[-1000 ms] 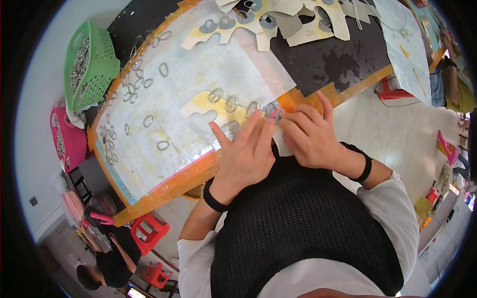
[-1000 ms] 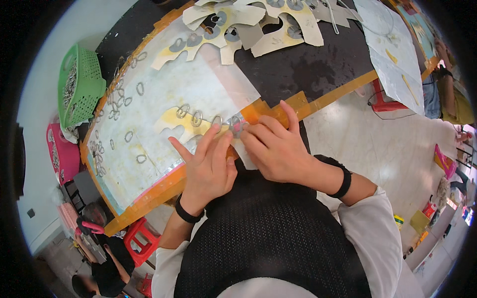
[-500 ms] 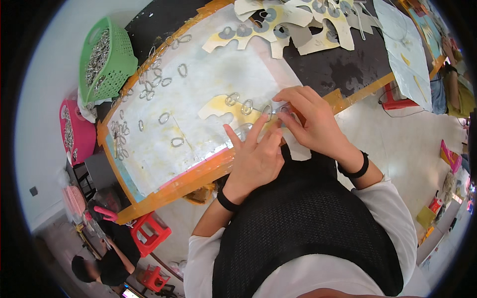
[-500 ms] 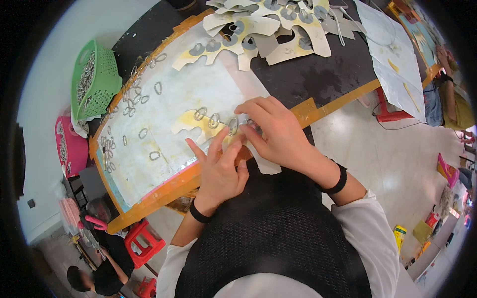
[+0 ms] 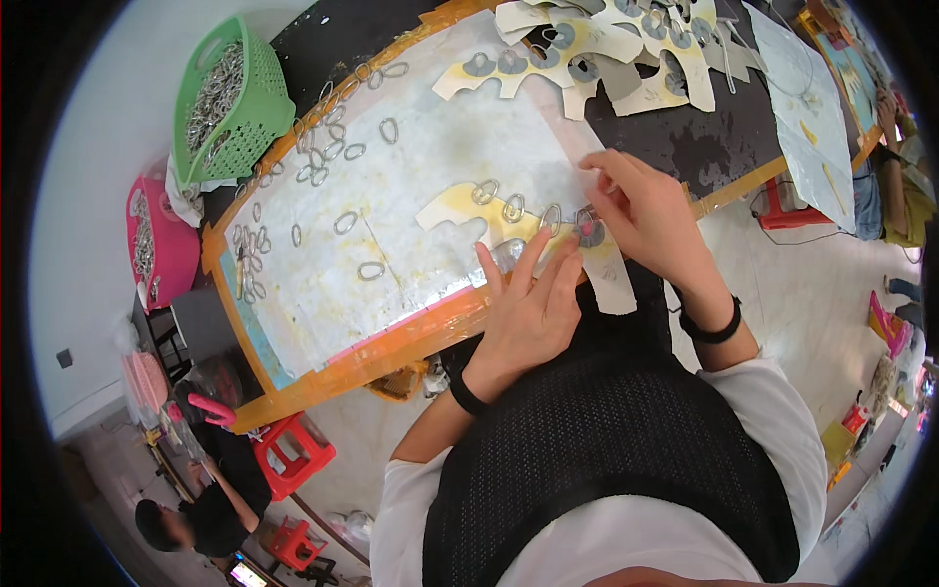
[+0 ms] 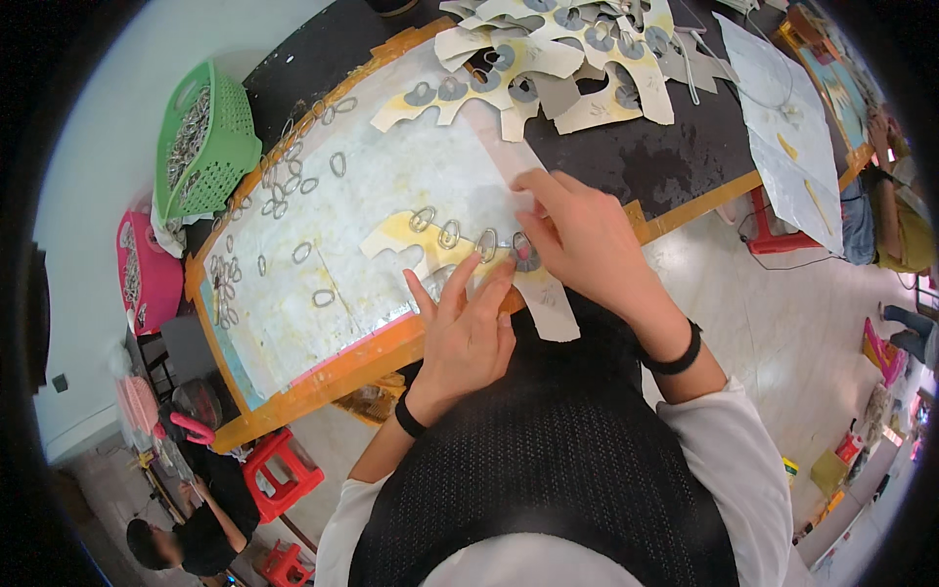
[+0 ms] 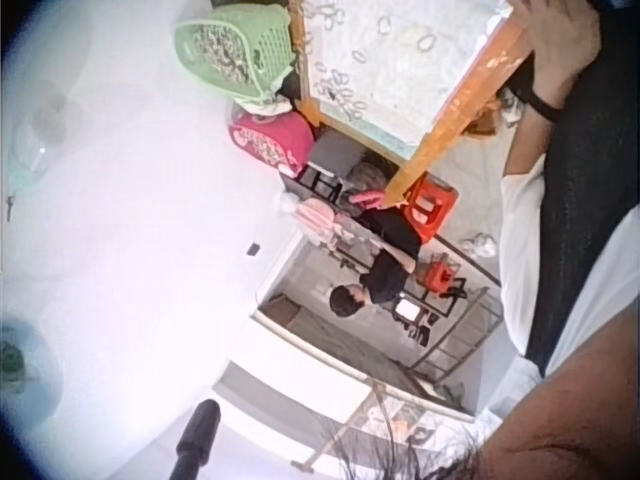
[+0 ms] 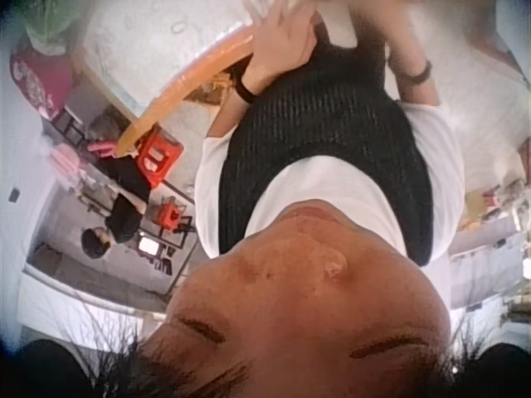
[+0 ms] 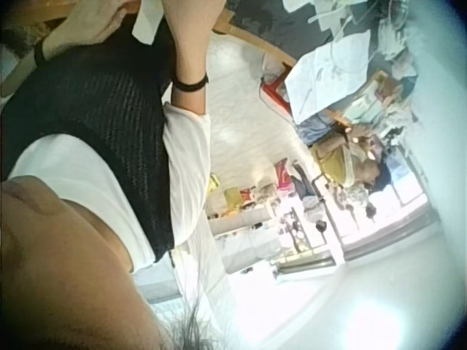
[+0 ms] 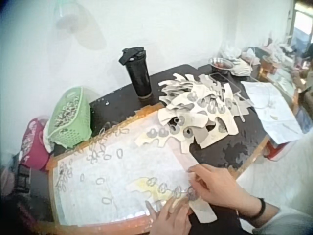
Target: Applying small decorative or functional components to shoe upper material.
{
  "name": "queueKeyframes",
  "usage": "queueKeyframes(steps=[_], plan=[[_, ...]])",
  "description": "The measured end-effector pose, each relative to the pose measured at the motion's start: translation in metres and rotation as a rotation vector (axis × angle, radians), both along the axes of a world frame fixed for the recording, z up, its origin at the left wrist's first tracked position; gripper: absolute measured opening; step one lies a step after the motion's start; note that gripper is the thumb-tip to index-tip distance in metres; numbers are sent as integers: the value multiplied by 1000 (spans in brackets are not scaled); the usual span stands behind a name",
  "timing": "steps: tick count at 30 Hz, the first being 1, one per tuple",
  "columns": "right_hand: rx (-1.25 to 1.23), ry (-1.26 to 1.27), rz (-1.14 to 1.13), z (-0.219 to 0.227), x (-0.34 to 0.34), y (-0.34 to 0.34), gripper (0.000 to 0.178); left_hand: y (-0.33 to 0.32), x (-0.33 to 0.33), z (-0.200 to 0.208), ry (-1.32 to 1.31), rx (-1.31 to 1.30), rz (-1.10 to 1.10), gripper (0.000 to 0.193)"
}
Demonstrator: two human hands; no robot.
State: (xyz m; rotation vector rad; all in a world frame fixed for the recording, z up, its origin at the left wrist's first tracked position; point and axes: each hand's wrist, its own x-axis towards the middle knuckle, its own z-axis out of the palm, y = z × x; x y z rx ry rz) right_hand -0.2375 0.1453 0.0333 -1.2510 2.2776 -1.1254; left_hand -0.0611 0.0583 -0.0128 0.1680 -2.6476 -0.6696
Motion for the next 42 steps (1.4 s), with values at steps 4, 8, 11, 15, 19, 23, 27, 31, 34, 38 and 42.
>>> queueKeyframes(steps=[4, 8, 11, 15, 19, 23, 27, 31, 34, 38, 42], plan=[[90, -114, -7, 11, 17, 18, 34, 1, -2, 3, -67, 20, -2, 42], [-49, -405, -65, -5, 20, 23, 36, -4, -7, 17, -43, 155, 30, 39], [-96, -478, -95, -9, 17, 25, 34, -19, 11, 7, 254, 511, -34, 35], [-73, -277, -45, -6, 8, 30, 33, -38, 11, 21, 310, 616, 468, 29], [-75, 15, 19, -8, -4, 35, 39, -54, -5, 24, 35, -20, 579, 28], [-114, -73, -127, -12, -8, 42, 50, -58, -8, 20, -103, 158, 568, 26], [-520, -572, -338, -31, -15, 44, 33, -56, -6, 19, 36, 812, 394, 25], [-731, -571, -476, -27, -27, 51, 16, -47, -3, 30, 83, 1054, 420, 31], [-599, -343, -377, -13, -11, 49, 11, -46, 6, 35, 70, 1127, 426, 34], [-408, 38, -99, 3, 20, 21, 15, -42, 13, 24, 199, 1076, 432, 36], [-378, 101, 172, -2, 52, -14, 21, -36, 16, 28, 276, 1064, 467, 37]])
